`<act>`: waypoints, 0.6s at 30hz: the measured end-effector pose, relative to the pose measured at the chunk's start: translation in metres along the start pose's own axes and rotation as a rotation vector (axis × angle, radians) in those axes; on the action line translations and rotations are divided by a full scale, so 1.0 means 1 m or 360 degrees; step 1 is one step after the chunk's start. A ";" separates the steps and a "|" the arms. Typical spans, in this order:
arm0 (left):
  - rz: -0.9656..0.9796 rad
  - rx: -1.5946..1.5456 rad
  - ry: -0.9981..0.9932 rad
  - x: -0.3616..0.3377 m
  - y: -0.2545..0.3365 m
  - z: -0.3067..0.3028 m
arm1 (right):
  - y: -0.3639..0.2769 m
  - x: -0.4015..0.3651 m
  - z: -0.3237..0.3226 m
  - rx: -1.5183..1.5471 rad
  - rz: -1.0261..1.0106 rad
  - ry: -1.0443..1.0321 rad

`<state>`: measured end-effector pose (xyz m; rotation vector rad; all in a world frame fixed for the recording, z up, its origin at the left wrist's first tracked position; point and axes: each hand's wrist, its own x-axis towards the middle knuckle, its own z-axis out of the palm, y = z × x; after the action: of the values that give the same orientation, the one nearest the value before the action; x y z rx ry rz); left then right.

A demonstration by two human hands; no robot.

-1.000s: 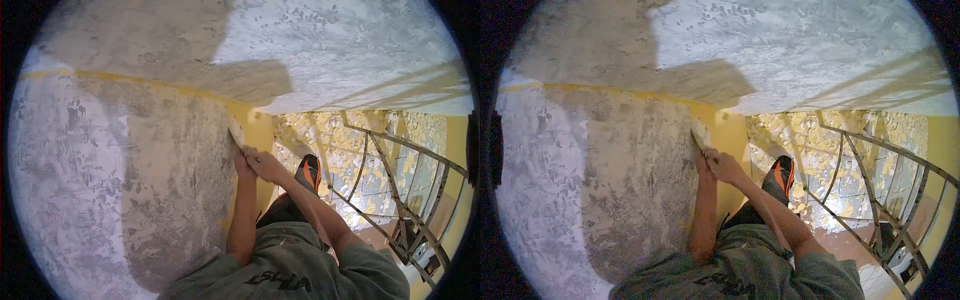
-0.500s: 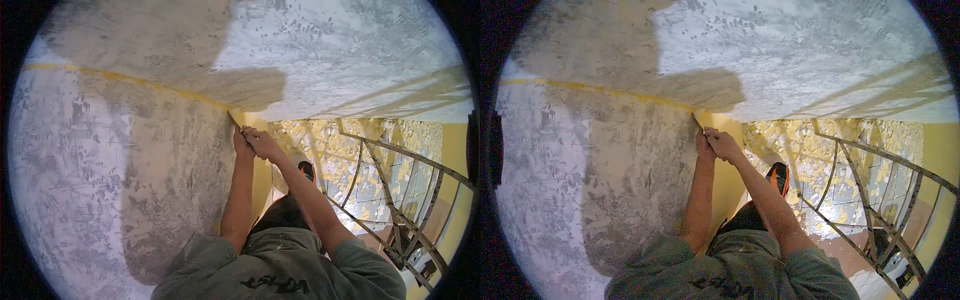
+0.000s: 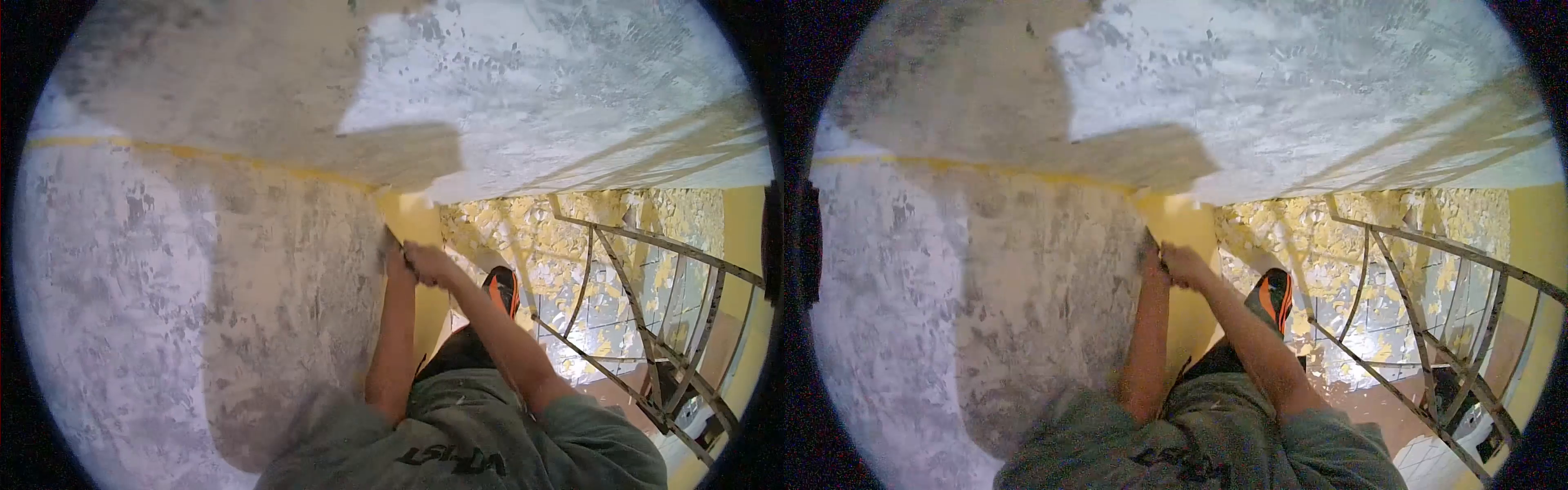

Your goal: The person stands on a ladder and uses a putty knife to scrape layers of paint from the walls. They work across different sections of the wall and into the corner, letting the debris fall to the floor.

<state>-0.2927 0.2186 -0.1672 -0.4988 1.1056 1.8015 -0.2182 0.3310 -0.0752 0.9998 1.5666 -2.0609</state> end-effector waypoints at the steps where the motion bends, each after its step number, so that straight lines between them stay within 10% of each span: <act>1: -0.0034 0.0026 -0.0041 -0.010 -0.001 -0.016 | -0.002 -0.010 0.002 0.0007 -0.0012 0.0017; 6: -0.0187 0.0077 -0.0115 -0.007 0.031 -0.051 | -0.030 -0.032 0.014 0.0287 -0.0541 0.0101; 10: -0.0282 0.0091 -0.0267 0.042 0.034 -0.037 | 0.041 0.109 0.026 -0.0212 -0.0822 0.0562; 12: -0.0339 0.0115 -0.0376 0.049 0.019 -0.038 | 0.093 0.171 0.017 0.0002 -0.0651 0.0033; 14: -0.0402 0.0161 -0.0468 0.054 0.010 -0.044 | 0.044 0.067 0.003 0.0117 -0.0049 0.0051; 16: -0.0192 0.0108 0.0142 0.048 -0.044 -0.062 | 0.098 0.068 -0.001 -0.1028 -0.0592 -0.0187; 18: -0.0674 0.0087 -0.0016 0.001 -0.061 -0.082 | 0.152 0.031 0.001 0.0276 -0.0113 -0.0196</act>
<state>-0.2501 0.1590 -0.2389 -0.6376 0.9555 1.3998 -0.1401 0.2858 -0.2009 0.8667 1.4003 -2.2924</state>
